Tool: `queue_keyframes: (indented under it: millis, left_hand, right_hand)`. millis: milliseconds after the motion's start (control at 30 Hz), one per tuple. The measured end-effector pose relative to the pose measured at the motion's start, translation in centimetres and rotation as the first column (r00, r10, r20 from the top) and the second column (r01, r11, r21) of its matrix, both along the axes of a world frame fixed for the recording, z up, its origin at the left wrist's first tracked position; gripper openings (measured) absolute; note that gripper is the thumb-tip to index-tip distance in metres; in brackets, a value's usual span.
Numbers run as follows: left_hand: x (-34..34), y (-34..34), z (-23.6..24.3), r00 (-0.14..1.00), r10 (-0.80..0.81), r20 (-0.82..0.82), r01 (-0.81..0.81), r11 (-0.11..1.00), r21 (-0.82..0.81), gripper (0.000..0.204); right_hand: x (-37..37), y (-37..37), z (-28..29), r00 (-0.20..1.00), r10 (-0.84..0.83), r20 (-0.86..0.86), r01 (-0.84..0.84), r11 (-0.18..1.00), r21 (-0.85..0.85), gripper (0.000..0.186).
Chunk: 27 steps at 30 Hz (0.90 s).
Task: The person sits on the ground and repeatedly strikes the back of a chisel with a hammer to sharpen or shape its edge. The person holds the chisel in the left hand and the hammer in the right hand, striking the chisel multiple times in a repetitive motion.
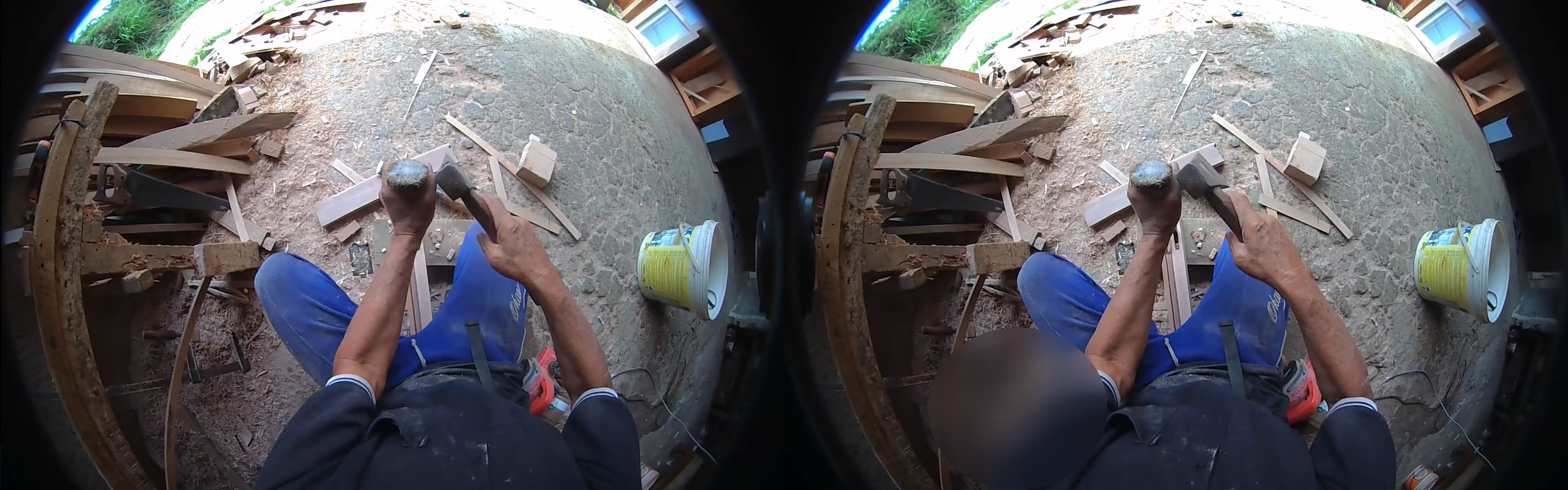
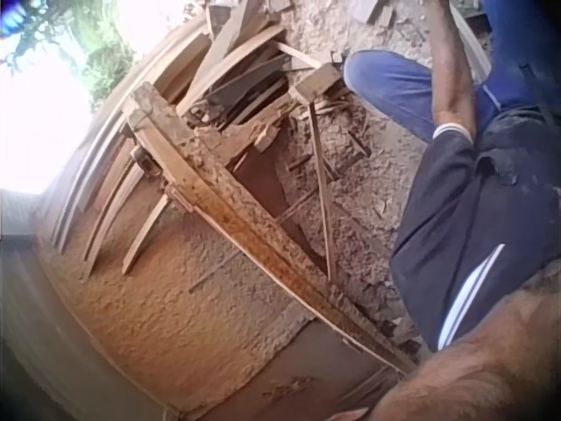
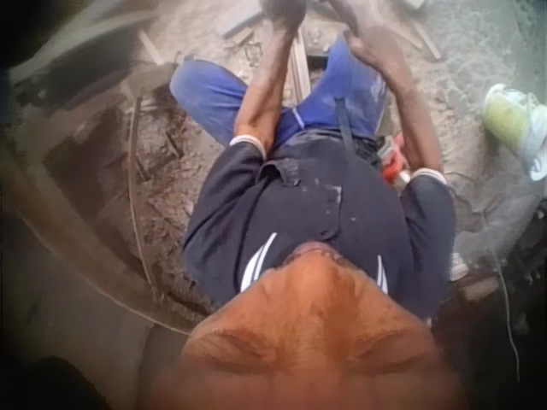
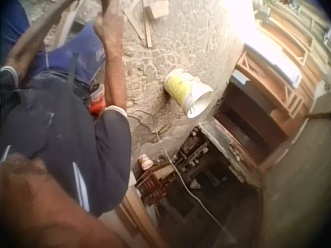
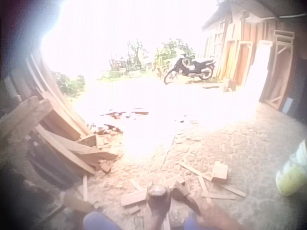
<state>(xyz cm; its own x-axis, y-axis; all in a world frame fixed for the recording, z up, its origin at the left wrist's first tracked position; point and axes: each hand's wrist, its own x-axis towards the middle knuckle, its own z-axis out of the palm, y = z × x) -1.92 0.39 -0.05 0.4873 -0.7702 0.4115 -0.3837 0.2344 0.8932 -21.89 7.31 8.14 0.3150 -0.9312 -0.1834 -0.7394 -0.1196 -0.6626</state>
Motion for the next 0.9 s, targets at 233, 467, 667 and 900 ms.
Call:
queue_keyframes:
  millis: [233, 467, 667, 900]
  left_hand:
    - [1.4, -6.6, -2.5, 0.999, -0.042, 0.032, 0.037, 0.988, 0.152, 0.012]
    - [0.3, -2.5, 2.6, 0.996, -0.083, -0.011, 0.084, 0.994, 0.068, 0.015]
    - [4.6, -14.3, -8.0, 0.887, 0.079, -0.456, 0.261, 0.727, 0.635, 0.017]
    - [4.6, -12.2, -2.3, 0.689, -0.012, -0.725, 0.568, 0.630, 0.529, 0.023]
  right_hand:
    - [-1.5, 3.1, -7.1, 0.968, -0.231, 0.098, 0.231, 0.973, 0.011, 0.063]
    - [-1.9, 3.1, -7.6, 0.990, -0.130, 0.046, 0.129, 0.991, 0.021, 0.061]
    - [-1.5, 2.9, -7.1, 0.985, -0.164, 0.047, 0.164, 0.986, 0.000, 0.060]
    - [-1.7, 2.5, -7.5, 0.987, -0.149, 0.054, 0.150, 0.989, -0.011, 0.060]
